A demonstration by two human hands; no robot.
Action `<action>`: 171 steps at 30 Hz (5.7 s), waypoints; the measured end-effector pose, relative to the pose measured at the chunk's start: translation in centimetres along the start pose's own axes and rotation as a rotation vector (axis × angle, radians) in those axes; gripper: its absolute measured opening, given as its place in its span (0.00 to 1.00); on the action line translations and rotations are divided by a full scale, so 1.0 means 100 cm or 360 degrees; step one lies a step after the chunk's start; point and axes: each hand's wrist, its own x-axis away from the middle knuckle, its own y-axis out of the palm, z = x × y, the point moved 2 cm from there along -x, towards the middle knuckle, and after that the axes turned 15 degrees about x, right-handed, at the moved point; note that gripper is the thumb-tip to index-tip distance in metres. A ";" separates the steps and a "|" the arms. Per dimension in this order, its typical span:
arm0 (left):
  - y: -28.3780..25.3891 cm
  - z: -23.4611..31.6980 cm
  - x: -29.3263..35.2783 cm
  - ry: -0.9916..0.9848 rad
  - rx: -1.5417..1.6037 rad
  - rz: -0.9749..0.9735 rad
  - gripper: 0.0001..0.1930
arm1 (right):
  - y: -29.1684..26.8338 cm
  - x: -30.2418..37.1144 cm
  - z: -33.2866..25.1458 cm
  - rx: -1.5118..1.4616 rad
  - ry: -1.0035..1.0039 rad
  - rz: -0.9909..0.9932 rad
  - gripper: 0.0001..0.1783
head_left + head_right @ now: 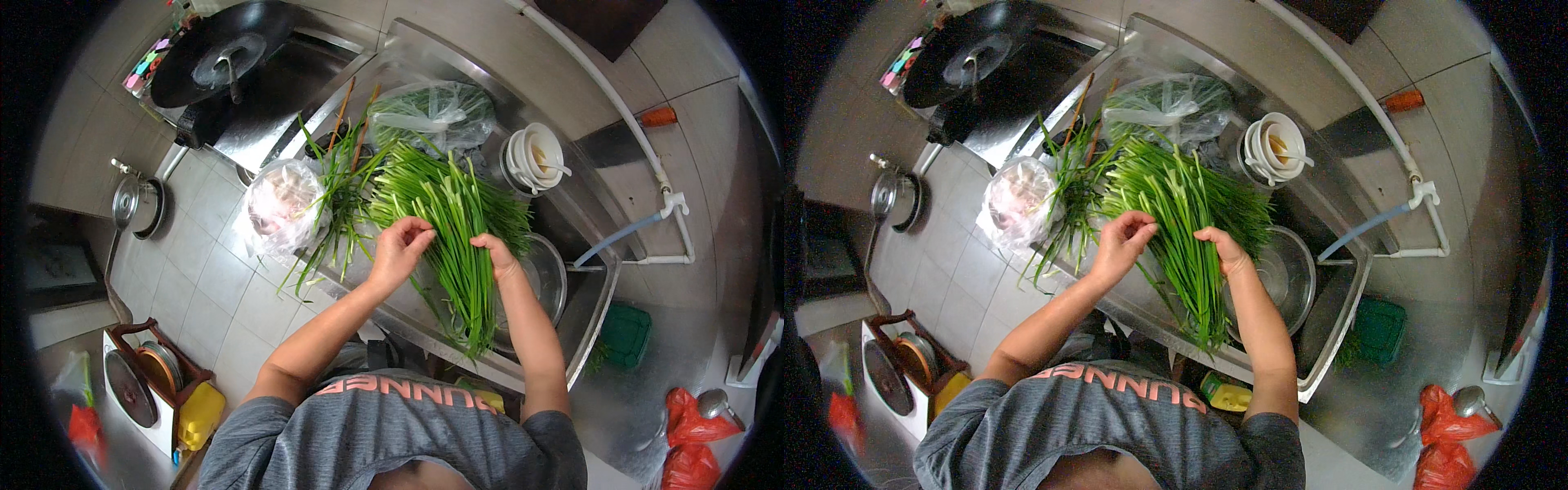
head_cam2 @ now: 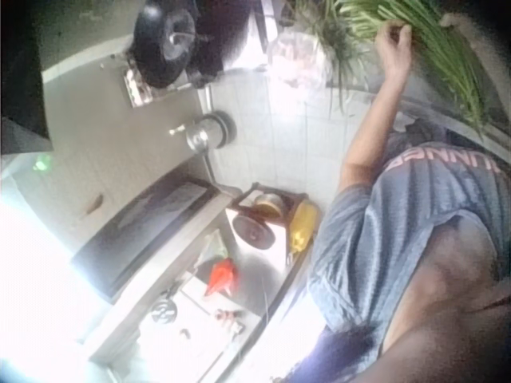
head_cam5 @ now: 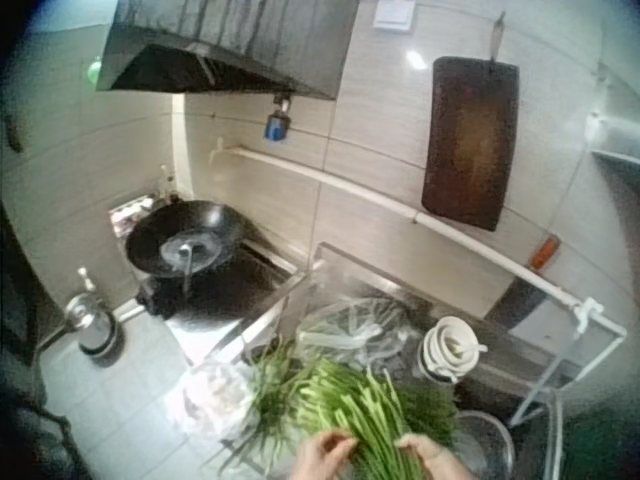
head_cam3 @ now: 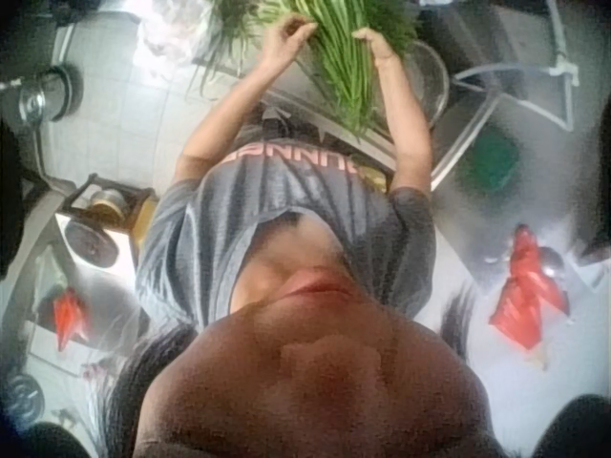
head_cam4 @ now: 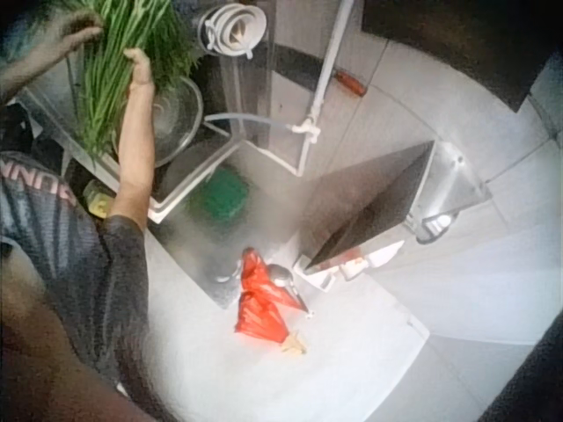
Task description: The person washes and trims a large bunch of green onions in a sink, then moves to a wok to add and stir-fry sliced raw meat. The green onions are rinsed under running water and placed in a bowl, while the meat is cooked in a wok over a gas burner.
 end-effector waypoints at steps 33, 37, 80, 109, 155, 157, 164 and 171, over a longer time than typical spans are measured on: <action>-0.037 0.009 0.005 -0.0567 0.0641 -0.0165 0.02 | 0.018 -0.020 -0.013 0.0372 -0.0202 0.0161 0.25; -0.064 0.038 -0.006 -0.0372 0.0726 -0.0188 0.02 | 0.013 -0.015 -0.015 0.0219 -0.0236 -0.0015 0.26; -0.034 -0.010 -0.023 -0.0403 0.0721 0.0205 0.04 | -0.001 -0.021 -0.012 0.0371 -0.0223 0.0277 0.31; -0.032 0.002 -0.040 -0.0079 0.0639 0.0459 0.03 | 0.023 -0.021 -0.014 0.0609 -0.0295 0.0387 0.26; -0.083 0.055 -0.072 0.0699 -0.2039 0.0327 0.17 | 0.035 -0.020 -0.016 0.0851 -0.0332 0.0383 0.26; -0.064 0.061 -0.064 0.0914 -0.1485 0.0172 0.16 | 0.037 -0.020 -0.013 0.0840 -0.0302 0.0391 0.26; 0.036 0.021 -0.035 0.0532 -0.1119 -0.0179 0.19 | 0.041 -0.037 -0.002 0.0988 -0.0202 0.0638 0.27; 0.023 -0.011 -0.040 -0.0273 0.0156 -0.0208 0.07 | 0.042 -0.032 -0.005 0.1185 -0.0574 0.0777 0.29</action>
